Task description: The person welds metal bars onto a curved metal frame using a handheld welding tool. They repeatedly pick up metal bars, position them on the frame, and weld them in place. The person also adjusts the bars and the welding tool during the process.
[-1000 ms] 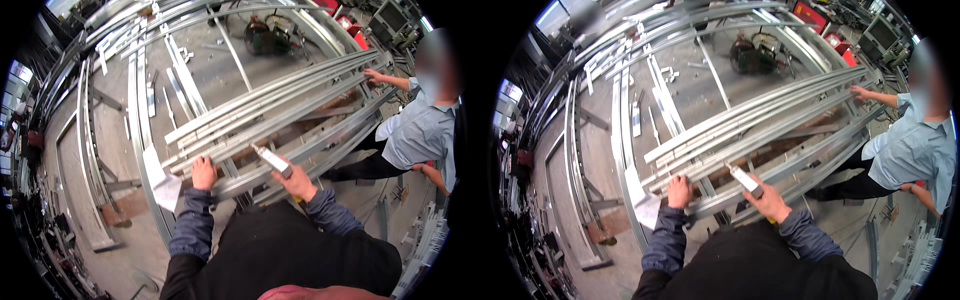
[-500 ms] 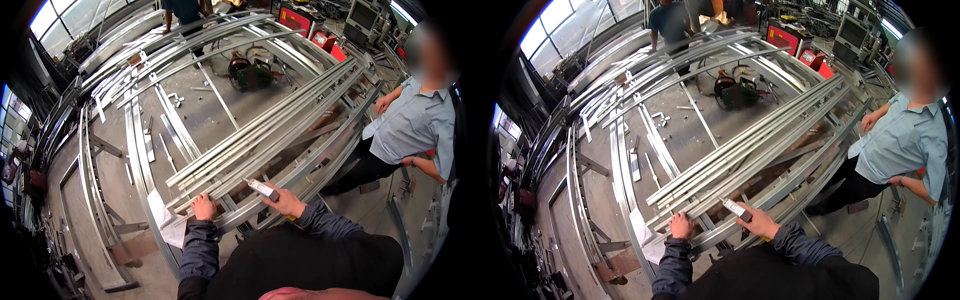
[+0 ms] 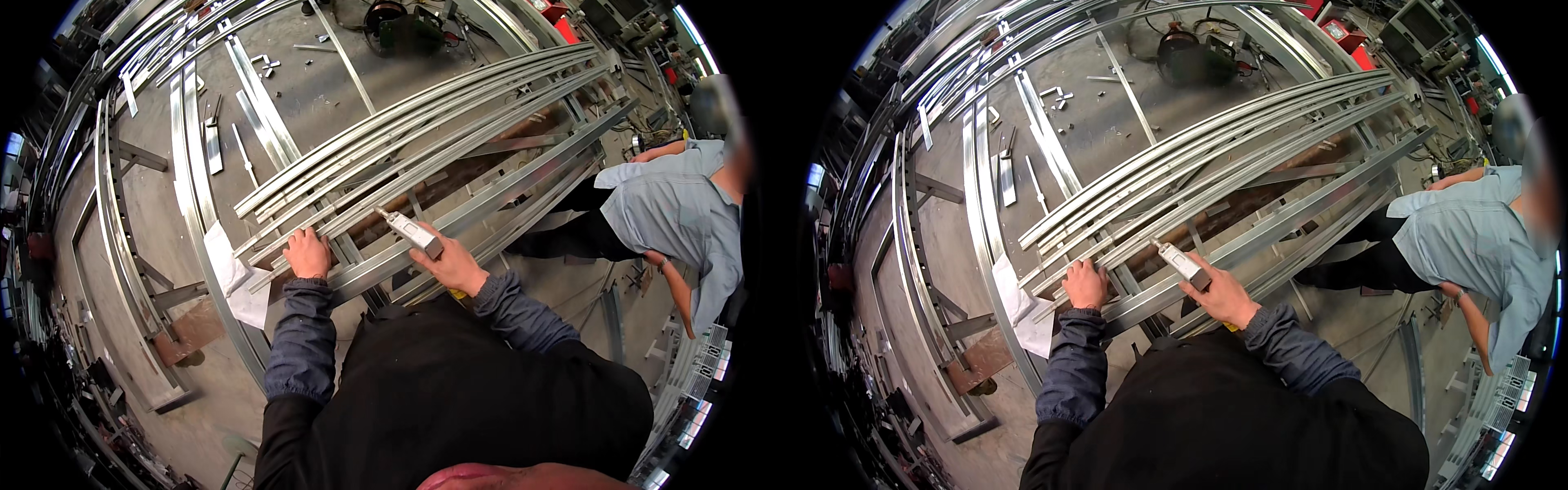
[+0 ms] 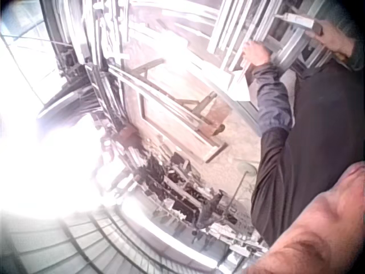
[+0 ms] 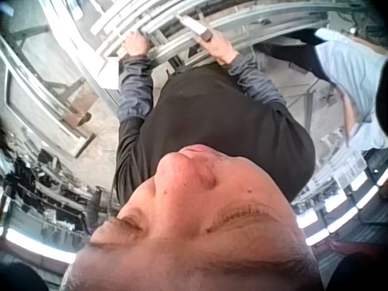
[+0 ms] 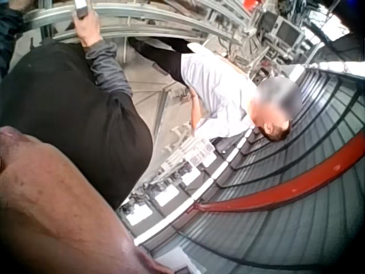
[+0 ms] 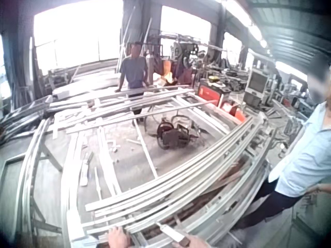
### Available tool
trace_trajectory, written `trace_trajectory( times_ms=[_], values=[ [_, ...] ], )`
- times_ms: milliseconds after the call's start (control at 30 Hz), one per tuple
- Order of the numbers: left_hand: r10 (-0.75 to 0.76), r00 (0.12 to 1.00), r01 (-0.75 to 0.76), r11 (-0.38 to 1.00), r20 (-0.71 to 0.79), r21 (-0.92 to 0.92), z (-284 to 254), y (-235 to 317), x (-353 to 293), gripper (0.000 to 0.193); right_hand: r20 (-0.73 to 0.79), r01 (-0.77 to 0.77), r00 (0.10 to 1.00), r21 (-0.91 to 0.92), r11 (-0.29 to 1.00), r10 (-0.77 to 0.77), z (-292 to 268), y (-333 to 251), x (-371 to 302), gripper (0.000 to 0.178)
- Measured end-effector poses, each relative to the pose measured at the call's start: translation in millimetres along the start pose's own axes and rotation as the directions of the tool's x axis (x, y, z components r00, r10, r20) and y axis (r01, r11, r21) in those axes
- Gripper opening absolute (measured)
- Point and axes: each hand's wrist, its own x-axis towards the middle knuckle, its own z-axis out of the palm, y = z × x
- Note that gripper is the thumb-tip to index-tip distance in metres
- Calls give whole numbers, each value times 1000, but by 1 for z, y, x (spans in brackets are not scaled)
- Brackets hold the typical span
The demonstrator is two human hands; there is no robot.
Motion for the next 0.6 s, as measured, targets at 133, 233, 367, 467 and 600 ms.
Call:
trace_trajectory(
  times_ms=[133,233,367,467,600],
  values=[
    [-12,999,13,1000,32,-19,6,-5,0,39,28,-14,1000,21,1000,14,0,-11,6,74],
    [-64,991,74,994,116,-81,16,-8,5,46,35,-27,999,31,999,26,2,-14,10,73],
    [-112,974,139,982,195,-130,23,-7,10,57,8,-9,1000,38,999,9,8,-8,14,72],
    [-136,955,179,973,264,-146,22,-7,15,65,19,-28,999,59,998,27,8,-13,16,72],
    [-155,957,200,964,244,-174,29,-9,18,73,72,-109,992,72,991,104,9,-13,18,72]
  ],
)
